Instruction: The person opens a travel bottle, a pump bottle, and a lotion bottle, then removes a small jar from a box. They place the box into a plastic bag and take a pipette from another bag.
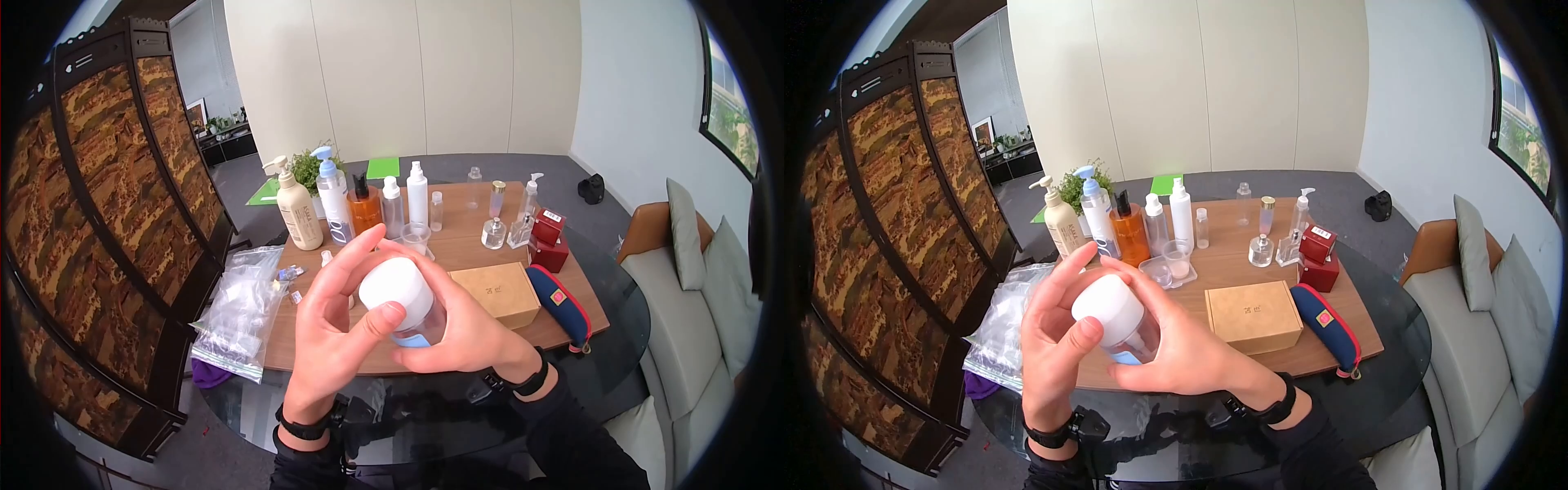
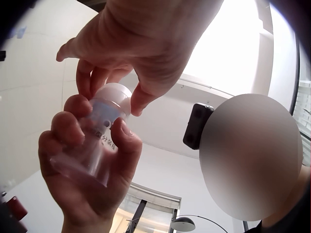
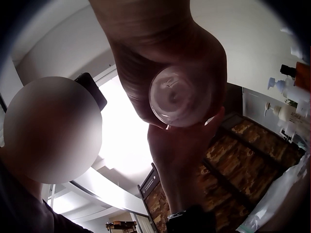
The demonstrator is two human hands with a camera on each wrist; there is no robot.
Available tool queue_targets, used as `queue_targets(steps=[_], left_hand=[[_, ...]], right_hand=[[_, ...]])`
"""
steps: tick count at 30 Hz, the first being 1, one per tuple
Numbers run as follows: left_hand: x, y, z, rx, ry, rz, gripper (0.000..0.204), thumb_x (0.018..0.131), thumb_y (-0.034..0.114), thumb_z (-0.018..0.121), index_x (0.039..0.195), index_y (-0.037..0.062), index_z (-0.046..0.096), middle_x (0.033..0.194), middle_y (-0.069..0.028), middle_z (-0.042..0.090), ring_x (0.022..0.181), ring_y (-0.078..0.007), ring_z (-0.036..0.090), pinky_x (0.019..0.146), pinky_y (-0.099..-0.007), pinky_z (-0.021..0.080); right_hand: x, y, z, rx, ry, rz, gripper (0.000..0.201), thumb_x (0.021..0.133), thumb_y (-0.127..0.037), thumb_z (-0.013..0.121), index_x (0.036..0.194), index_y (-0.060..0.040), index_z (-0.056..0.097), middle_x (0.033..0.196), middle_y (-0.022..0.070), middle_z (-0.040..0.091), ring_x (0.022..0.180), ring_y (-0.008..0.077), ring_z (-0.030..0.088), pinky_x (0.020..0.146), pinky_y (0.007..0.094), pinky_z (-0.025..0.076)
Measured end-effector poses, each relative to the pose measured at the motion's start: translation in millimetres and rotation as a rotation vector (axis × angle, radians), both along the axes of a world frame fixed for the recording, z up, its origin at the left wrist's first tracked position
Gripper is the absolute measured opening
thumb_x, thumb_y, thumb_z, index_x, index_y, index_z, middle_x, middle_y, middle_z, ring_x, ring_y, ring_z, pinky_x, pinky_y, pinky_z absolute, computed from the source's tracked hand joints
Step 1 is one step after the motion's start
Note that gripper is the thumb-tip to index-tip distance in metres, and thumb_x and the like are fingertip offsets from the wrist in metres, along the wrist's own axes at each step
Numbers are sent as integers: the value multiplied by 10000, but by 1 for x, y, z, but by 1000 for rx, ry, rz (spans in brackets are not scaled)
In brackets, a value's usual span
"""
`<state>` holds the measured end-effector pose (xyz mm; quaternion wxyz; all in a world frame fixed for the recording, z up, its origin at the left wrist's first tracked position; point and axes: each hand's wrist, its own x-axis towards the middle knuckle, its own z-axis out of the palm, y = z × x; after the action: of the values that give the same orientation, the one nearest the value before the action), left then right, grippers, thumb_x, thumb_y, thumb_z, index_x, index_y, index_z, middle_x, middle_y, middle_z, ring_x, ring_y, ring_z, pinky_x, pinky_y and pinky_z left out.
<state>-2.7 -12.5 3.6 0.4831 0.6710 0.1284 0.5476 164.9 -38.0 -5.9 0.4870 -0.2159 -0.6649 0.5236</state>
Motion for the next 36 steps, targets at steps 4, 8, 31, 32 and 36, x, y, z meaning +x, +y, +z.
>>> queue_targets(steps=[4,8,31,32,36], left_hand=[[1,-1,0,-34,-14,-22,617,845,131,711,1368,-31,427,1257,-150,570,1183,-210,528,1037,-355,368],[9,-3,-1,-16,-24,72,591,858,108,688,1374,-14,426,1315,-141,529,1237,-218,485,1041,-365,364],[11,-4,-1,187,287,47,811,739,59,751,1437,22,341,1384,-150,438,1246,-247,464,1063,-400,343],[10,-4,-2,188,292,45,819,737,60,755,1440,22,336,1391,-149,430,1249,-247,460,1063,-400,343],[11,-3,-4,203,316,36,899,722,94,782,1463,23,279,1439,-159,368,1285,-258,423,1072,-409,339]], right_hand=[[-1,2,-2,33,64,-23,935,762,-62,730,1499,-77,155,1354,88,373,1274,192,370,1039,342,338],[5,5,-2,-15,197,-36,778,891,-250,660,1482,-69,187,1263,87,443,1102,169,506,899,316,452],[24,16,-3,-162,343,-11,521,972,-451,451,1316,-67,378,1041,119,582,832,176,614,730,320,509],[23,15,-4,-162,343,-38,510,975,-463,424,1282,-56,418,1017,118,592,830,183,619,729,320,510],[14,9,3,-161,403,-140,519,978,-488,372,1208,-40,498,983,113,611,859,205,625,755,341,506]])
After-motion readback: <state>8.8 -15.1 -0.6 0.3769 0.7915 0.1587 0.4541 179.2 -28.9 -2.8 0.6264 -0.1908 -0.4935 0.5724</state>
